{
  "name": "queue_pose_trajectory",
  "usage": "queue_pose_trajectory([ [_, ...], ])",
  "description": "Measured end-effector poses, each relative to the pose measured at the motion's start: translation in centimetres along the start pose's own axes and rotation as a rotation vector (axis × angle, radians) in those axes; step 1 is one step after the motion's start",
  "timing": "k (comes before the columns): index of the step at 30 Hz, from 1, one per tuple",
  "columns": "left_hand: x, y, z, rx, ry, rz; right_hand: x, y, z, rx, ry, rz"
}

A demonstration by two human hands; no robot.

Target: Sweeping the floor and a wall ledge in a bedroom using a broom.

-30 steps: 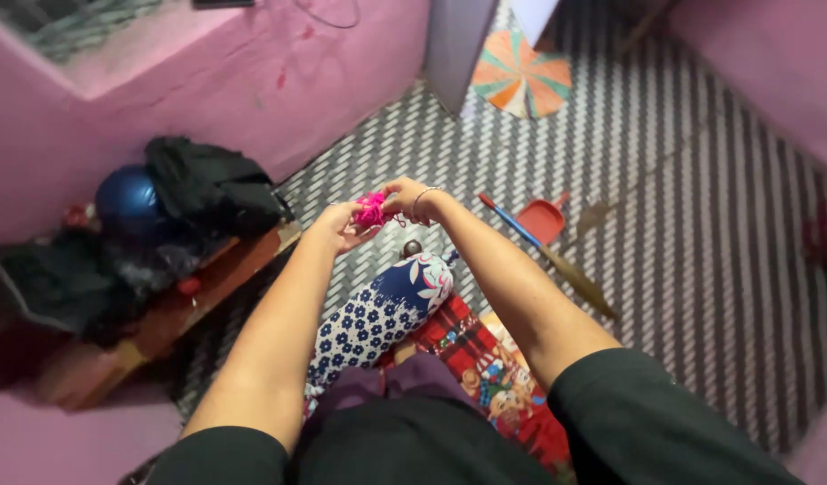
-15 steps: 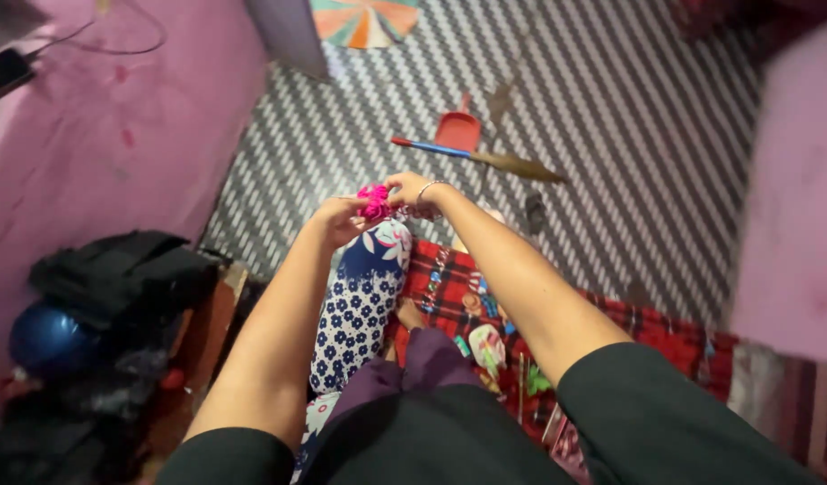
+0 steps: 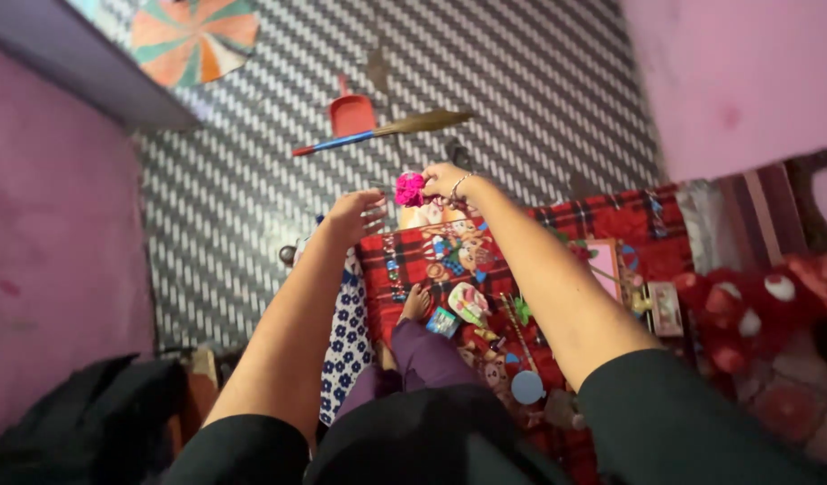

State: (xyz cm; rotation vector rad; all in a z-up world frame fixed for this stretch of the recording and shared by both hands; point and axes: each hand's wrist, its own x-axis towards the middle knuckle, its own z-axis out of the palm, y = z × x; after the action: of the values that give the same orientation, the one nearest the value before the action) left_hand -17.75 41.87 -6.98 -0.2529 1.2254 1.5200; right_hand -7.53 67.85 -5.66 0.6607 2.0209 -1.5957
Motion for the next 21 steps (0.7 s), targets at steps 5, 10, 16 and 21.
queue_pose_trajectory([
  [5, 5.7, 2.4, 4.8, 0.427, 0.06, -0.077, -2.2, 3.1, -5.9, 0.04, 0.167, 0.034],
  [10, 18.2, 1.3, 5.7, 1.231, -0.053, 0.149, -2.9, 9.5, -11.9, 0.103, 0.246, -0.068],
  [16, 9.2, 5.2, 17.4, 1.592, 0.237, 0.282, -9.8, 13.8, -14.2, 0.236, 0.393, 0.048],
  [21, 13.5, 1.8, 19.1, 1.824, -0.108, 0.393, -16.1, 19.9, -12.0, 0.483, 0.605, 0.105],
])
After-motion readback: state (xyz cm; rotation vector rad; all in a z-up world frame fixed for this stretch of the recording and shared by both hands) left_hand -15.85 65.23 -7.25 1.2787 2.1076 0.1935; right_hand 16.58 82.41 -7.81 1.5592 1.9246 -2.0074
